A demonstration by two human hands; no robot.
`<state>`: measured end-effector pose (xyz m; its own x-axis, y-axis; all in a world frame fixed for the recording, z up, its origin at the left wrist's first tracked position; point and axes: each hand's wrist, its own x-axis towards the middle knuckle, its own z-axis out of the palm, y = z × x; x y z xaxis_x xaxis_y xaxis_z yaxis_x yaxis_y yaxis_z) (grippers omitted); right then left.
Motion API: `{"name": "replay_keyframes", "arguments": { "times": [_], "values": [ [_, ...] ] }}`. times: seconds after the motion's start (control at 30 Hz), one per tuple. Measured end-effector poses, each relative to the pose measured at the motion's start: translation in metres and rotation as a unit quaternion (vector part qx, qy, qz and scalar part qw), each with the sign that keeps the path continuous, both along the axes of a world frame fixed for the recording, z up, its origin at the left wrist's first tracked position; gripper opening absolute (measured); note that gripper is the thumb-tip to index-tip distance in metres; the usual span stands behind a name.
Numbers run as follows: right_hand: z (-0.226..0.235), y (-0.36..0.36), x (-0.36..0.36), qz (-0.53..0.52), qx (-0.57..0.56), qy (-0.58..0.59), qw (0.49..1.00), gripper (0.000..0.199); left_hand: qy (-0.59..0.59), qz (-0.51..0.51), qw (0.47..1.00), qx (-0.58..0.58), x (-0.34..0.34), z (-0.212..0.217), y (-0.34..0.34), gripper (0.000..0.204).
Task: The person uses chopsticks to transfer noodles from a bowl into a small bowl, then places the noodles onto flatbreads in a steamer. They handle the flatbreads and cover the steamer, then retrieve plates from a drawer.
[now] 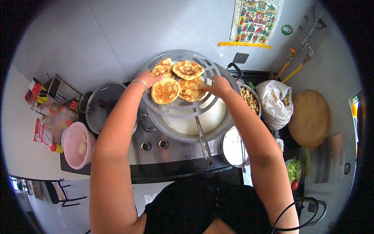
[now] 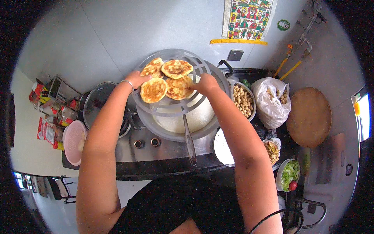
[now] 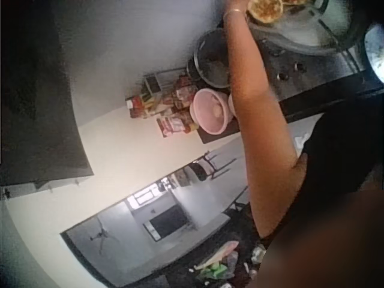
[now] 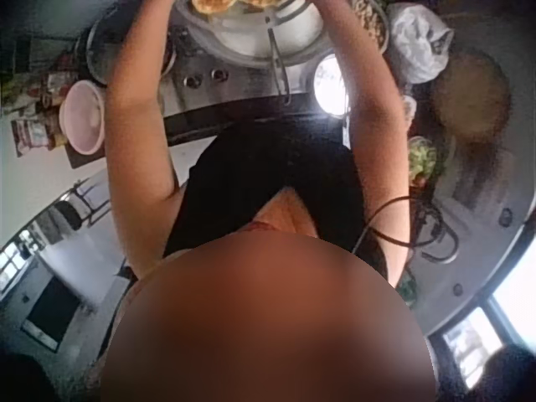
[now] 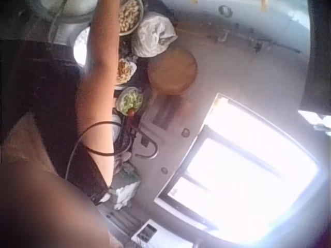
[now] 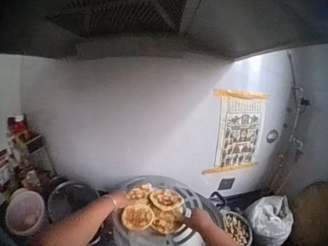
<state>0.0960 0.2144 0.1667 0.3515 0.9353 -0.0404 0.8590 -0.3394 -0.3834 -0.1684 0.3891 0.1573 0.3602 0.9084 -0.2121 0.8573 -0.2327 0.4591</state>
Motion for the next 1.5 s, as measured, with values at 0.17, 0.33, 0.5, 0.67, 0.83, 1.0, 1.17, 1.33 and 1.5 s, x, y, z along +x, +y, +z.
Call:
{"name": "replay_keyframes", "arguments": {
  "times": [0.17,0.33,0.5,0.67,0.83,1.0,1.17,1.33,1.5],
  "values": [
    [0.008,-0.005,0.001,0.016,0.03,-0.034,0.999,0.051,0.07,0.002,0.998,-0.006,0.009,0.008,-0.001,0.078],
    [0.036,-0.093,-0.028,0.192,0.069,-0.048,0.978,0.035,0.107,0.005,0.994,0.035,0.006,0.003,0.001,0.077],
    [0.017,-0.197,-0.057,0.453,0.122,-0.128,0.874,0.035,0.071,0.014,0.997,0.03,0.004,-0.016,0.012,0.07],
    [-0.016,-0.212,-0.075,0.408,0.086,-0.194,0.888,0.028,0.039,0.035,0.982,0.181,0.007,0.011,-0.022,0.061],
    [-0.022,-0.211,-0.07,0.335,0.172,-0.218,0.9,0.03,-0.075,-0.007,0.954,0.291,-0.017,0.037,-0.063,0.048],
    [0.002,-0.234,-0.069,0.323,0.156,-0.205,0.91,0.033,-0.189,-0.05,0.941,0.276,-0.042,0.052,-0.139,0.033],
    [0.015,-0.263,-0.074,0.34,0.151,-0.182,0.91,0.034,-0.343,-0.086,0.897,0.267,-0.061,0.025,-0.215,0.018],
    [0.017,-0.262,-0.083,0.373,0.195,-0.143,0.896,0.038,-0.428,-0.069,0.878,0.204,-0.076,-0.004,-0.268,0.014],
    [-0.002,-0.243,-0.083,0.313,0.275,-0.155,0.896,0.04,-0.494,-0.006,0.864,0.101,-0.086,-0.025,-0.295,0.01]
  ]
}}
